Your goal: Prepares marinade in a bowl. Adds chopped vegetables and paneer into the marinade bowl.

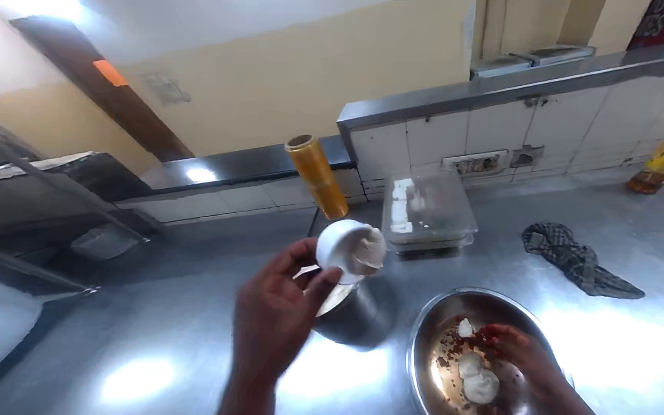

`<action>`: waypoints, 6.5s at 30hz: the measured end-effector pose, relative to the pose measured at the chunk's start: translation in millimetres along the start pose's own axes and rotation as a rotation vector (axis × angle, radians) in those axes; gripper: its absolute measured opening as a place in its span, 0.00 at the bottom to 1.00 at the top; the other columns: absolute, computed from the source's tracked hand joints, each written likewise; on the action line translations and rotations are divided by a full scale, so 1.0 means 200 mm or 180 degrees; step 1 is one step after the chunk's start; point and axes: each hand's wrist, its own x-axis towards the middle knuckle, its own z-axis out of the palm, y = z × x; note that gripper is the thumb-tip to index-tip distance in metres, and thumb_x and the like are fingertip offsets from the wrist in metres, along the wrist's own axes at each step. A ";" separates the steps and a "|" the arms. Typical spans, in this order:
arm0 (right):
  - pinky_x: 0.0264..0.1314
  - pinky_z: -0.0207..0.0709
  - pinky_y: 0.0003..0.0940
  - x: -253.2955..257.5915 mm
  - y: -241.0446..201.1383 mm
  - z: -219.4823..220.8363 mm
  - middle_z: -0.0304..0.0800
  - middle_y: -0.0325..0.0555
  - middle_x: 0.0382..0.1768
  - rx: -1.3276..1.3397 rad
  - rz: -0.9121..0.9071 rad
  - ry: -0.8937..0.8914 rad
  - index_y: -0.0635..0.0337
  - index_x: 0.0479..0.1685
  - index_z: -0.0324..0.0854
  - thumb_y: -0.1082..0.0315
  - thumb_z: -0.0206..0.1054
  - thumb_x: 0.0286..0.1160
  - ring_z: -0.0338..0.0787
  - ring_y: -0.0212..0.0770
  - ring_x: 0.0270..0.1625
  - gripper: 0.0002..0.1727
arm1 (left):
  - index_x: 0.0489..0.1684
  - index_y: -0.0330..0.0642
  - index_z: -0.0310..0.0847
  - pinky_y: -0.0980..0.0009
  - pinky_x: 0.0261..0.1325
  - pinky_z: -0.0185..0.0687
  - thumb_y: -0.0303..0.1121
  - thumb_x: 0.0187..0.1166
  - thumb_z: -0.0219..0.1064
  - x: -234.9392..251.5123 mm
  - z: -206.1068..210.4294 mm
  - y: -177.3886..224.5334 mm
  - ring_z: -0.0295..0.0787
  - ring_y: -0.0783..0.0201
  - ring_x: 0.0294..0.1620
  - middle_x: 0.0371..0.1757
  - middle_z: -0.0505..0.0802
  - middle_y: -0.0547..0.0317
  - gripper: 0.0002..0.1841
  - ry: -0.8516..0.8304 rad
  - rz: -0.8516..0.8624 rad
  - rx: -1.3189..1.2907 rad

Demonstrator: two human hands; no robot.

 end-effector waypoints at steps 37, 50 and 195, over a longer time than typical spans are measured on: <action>0.54 0.86 0.33 -0.01 -0.01 0.03 0.92 0.48 0.52 0.0094 -0.0033 -0.0004 0.65 0.64 0.82 0.76 0.64 0.80 0.92 0.37 0.49 0.16 | 0.73 0.28 0.76 0.45 0.62 0.84 0.37 0.75 0.78 0.00 -0.14 -0.58 0.89 0.43 0.59 0.59 0.89 0.34 0.30 -0.0409 -0.1019 0.1741; 0.54 0.86 0.35 0.00 0.02 0.01 0.91 0.50 0.55 0.0077 0.0031 0.0044 0.66 0.67 0.80 0.76 0.63 0.80 0.91 0.39 0.50 0.17 | 0.70 0.43 0.63 0.46 0.63 0.86 0.65 0.87 0.20 -0.27 -0.02 -0.55 0.90 0.46 0.65 0.64 0.89 0.49 0.39 0.1746 -0.1747 -0.3297; 0.84 0.62 0.65 0.05 0.00 -0.18 0.78 0.69 0.76 -0.3302 -0.1122 -0.2438 0.70 0.73 0.80 0.72 0.66 0.80 0.76 0.68 0.80 0.22 | 0.79 0.24 0.69 0.51 0.80 0.70 0.20 0.82 0.58 -0.75 1.26 -0.43 0.80 0.43 0.76 0.74 0.82 0.30 0.24 -0.0133 -0.2387 -0.0598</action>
